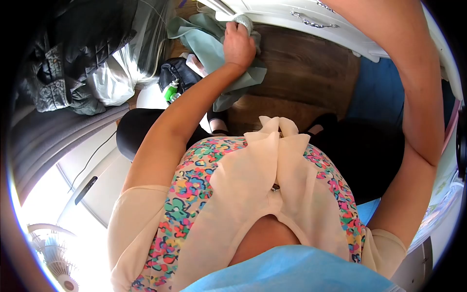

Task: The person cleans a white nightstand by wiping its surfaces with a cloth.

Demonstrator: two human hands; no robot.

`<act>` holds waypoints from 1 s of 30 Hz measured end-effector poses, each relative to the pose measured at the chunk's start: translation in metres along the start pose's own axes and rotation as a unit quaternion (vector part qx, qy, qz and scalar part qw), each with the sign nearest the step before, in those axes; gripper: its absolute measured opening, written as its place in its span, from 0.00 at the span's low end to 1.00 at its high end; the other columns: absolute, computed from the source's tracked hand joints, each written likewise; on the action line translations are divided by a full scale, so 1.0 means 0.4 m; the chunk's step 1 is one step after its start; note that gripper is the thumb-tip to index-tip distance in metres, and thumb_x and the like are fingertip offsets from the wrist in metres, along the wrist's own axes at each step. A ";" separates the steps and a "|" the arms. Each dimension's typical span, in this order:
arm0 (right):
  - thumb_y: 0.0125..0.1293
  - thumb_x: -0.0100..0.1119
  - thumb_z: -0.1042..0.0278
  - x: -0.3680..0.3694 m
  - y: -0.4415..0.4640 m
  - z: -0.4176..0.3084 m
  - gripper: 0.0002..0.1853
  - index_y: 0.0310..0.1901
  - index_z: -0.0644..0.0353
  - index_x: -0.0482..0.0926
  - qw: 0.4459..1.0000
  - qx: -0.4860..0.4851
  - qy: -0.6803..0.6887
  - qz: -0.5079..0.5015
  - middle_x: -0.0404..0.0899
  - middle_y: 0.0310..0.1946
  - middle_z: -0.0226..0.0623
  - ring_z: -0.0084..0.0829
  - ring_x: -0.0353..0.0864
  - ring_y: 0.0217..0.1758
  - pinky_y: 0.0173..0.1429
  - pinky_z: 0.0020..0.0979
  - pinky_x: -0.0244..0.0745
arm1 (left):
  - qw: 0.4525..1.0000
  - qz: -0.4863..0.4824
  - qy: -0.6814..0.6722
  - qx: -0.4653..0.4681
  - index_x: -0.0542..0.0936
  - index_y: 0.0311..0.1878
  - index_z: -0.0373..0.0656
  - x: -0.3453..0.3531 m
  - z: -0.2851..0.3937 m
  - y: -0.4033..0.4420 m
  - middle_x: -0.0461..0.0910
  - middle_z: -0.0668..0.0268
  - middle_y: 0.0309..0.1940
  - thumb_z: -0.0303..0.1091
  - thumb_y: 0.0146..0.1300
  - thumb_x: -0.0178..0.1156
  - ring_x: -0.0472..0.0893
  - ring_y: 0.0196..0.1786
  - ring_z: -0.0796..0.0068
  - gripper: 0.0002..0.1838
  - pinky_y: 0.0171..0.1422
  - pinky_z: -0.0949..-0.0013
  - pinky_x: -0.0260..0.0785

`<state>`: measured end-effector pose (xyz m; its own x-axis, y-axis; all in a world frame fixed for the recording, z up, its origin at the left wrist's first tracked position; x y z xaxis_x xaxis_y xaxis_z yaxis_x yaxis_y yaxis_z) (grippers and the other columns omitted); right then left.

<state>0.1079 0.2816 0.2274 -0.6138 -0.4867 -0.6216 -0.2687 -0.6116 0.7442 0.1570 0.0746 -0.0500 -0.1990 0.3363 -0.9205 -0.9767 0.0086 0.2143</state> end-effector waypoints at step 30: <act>0.66 0.58 0.76 0.029 0.026 -0.133 0.17 0.56 0.65 0.73 0.867 0.090 0.444 -0.208 0.79 0.46 0.46 0.49 0.82 0.48 0.49 0.38 0.77 | 0.694 -0.234 -0.665 -0.149 0.79 0.59 0.32 -0.566 -0.016 0.087 0.82 0.54 0.53 0.28 0.64 0.56 0.82 0.54 0.61 0.20 0.62 0.61 0.73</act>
<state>0.1373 0.2365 0.2149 0.3567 -0.5847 -0.7287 -0.4902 -0.7811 0.3868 0.1675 -0.0072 0.1638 0.2007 0.9356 0.2906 -0.9221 0.2805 -0.2664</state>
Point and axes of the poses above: each hand's wrist, its own y-axis towards the middle knuckle, its own x-axis out of the palm, z = x × y, the point moved 2 cm from there along y, towards the middle knuckle
